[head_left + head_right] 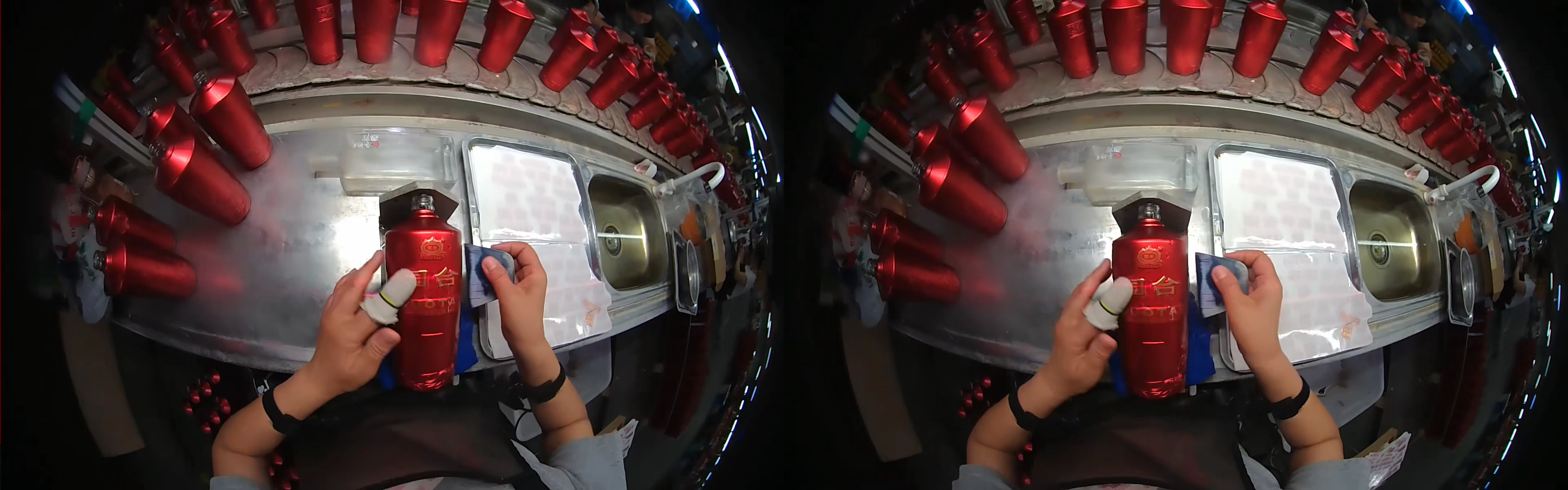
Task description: The person takes red bottles from a conveyor belt, wipes the surface with a cloth, applies a label, and then places the finished bottles on a nearby pallet.
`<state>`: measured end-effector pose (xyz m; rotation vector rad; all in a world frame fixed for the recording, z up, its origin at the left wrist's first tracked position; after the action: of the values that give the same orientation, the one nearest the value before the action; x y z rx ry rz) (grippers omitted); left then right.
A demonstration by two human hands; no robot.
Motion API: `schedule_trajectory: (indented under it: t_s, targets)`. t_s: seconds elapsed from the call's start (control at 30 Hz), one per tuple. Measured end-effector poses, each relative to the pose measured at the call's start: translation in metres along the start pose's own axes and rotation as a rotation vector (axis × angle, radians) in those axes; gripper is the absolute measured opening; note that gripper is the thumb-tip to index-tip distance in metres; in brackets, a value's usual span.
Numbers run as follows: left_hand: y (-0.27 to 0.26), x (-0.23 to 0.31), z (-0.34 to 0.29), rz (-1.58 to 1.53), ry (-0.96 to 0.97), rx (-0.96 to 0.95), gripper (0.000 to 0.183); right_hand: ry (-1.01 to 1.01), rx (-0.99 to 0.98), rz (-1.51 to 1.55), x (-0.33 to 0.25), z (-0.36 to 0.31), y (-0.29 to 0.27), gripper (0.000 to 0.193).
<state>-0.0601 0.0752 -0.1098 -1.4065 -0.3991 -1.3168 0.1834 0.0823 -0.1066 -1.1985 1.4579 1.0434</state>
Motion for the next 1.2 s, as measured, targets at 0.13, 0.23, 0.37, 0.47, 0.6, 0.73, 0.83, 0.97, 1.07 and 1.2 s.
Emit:
schedule_trajectory:
  t_s: [0.13, 0.23, 0.37, 0.47, 0.6, 0.73, 0.83, 0.97, 1.07, 1.2]
  targets:
    - [0.001, 0.001, -0.006, 0.133, 0.017, -0.038, 0.051, 0.077, -0.146, 0.247, -0.004, -0.004, -0.002, 0.019]
    - [-0.005, 0.006, -0.001, 0.246, 0.059, -0.054, 0.048, 0.129, -0.258, 0.202, -0.007, -0.007, 0.006, 0.012]
    - [-0.008, 0.018, 0.018, 0.491, 0.11, -0.082, 0.041, 0.093, -0.301, 0.165, -0.003, -0.01, 0.023, 0.019]
    - [-0.007, 0.017, 0.026, 0.524, 0.137, -0.062, 0.039, 0.089, -0.299, 0.171, -0.004, -0.01, 0.024, 0.022]
    - [-0.009, 0.003, 0.018, 0.526, 0.079, -0.044, 0.051, 0.09, -0.33, 0.17, -0.005, -0.009, 0.025, 0.019]
    - [-0.006, 0.003, 0.004, 0.406, 0.017, -0.053, 0.055, 0.077, -0.363, 0.246, 0.0, -0.008, 0.022, 0.019]
    - [-0.003, 0.005, 0.004, 0.32, 0.004, -0.028, 0.045, 0.06, -0.368, 0.26, 0.004, -0.007, 0.018, 0.016]
    - [-0.004, 0.01, 0.009, 0.336, 0.028, -0.013, 0.045, 0.054, -0.38, 0.311, 0.002, -0.006, 0.018, 0.013]
    - [-0.004, 0.014, 0.017, 0.351, 0.042, -0.039, 0.045, 0.061, -0.387, 0.363, 0.002, -0.004, 0.013, 0.012]
    - [-0.003, 0.014, 0.018, 0.309, 0.022, -0.054, 0.046, 0.072, -0.414, 0.349, 0.008, -0.001, 0.01, 0.013]
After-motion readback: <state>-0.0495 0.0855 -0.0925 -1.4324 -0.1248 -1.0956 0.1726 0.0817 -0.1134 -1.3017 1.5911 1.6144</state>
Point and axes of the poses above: each hand's wrist, its own z-axis towards the middle knuckle, its own y-axis out of the palm, x = y × z, the point moved 1 cm from there along z, towards the middle knuckle, and after that the axes turned 7 degrees about -x, right-handed, at the moved point
